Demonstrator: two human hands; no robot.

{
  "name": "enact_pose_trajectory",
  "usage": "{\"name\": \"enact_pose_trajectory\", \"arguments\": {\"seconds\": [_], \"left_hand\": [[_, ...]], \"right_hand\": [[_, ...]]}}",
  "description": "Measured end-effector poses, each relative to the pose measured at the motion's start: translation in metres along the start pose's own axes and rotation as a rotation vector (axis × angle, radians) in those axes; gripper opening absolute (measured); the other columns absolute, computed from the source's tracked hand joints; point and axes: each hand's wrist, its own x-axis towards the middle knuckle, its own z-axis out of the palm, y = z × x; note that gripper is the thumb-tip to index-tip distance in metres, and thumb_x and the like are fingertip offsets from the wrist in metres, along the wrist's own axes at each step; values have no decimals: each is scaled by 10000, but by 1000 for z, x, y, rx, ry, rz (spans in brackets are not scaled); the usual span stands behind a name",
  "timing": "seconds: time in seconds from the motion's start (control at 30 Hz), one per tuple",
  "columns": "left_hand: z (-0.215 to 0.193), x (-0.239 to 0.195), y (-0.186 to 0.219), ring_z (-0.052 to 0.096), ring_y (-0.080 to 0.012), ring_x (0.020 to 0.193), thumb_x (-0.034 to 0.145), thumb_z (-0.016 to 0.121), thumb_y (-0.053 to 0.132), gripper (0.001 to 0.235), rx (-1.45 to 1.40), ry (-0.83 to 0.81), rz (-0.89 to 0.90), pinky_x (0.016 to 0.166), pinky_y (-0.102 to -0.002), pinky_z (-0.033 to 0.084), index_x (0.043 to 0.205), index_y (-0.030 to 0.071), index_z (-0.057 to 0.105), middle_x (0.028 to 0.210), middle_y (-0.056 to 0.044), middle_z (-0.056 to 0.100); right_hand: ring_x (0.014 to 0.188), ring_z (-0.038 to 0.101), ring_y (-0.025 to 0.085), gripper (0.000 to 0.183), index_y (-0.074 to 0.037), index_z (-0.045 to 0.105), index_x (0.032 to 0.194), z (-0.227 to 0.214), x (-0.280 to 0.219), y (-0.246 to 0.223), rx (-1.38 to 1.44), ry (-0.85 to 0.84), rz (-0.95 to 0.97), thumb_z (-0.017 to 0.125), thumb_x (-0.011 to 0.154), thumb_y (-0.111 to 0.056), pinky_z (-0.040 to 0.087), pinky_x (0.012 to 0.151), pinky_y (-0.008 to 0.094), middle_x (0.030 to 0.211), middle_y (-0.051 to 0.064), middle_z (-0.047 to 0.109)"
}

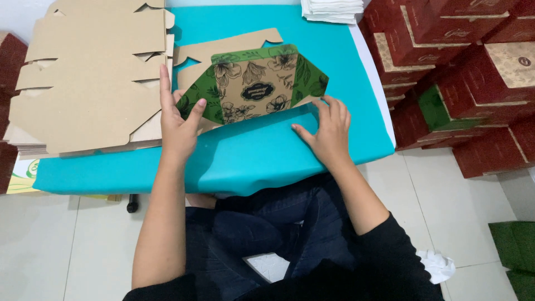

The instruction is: The person assembles a small cardboard box by folding and tucking the flaps of a pre-cut flat sheet. They then place a decorative green paper insert inside the box and close the lid.

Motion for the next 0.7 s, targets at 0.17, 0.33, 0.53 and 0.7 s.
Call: {"name": "enact_pose_trajectory", "arguments": {"seconds": [0.17,0.33,0.53,0.7], "left_hand": [[-3,11,44,503,-202,1214,1011,577,83,719,-90,-87,-64,1031,-333,465,1523,205,86,1437,-124,335],[-3,18,36,419,-226,1372,991,578,87,696,-370,-148,-154,1133,-383,446,1511,208,131,1619,-64,73],[-2,25,30,546,-205,1262,941,586,343,714,-305,49,-319,923,-334,586,1486,196,148,1523,-96,349],[-10,8,6,632,-321,1176,902,710,255,1025,-85,-277,-187,1025,-407,471,1456,293,-152,1584,-176,213]], "right_hand": [[1297,402,358,603,-60,475,1222,-13,24,1,230,81,-67,817,791,-307,222,1091,547,1248,144,520],[1334,394,292,905,-44,213,1421,-4,43,26,799,-64,53,821,763,-173,371,1077,402,1416,188,392],[878,648,184,168,-69,704,890,0,64,21,789,-274,103,653,915,-227,508,819,349,893,63,693],[588,641,126,264,-38,682,981,-2,77,10,803,-418,317,638,901,-286,532,650,269,738,102,697]]}}
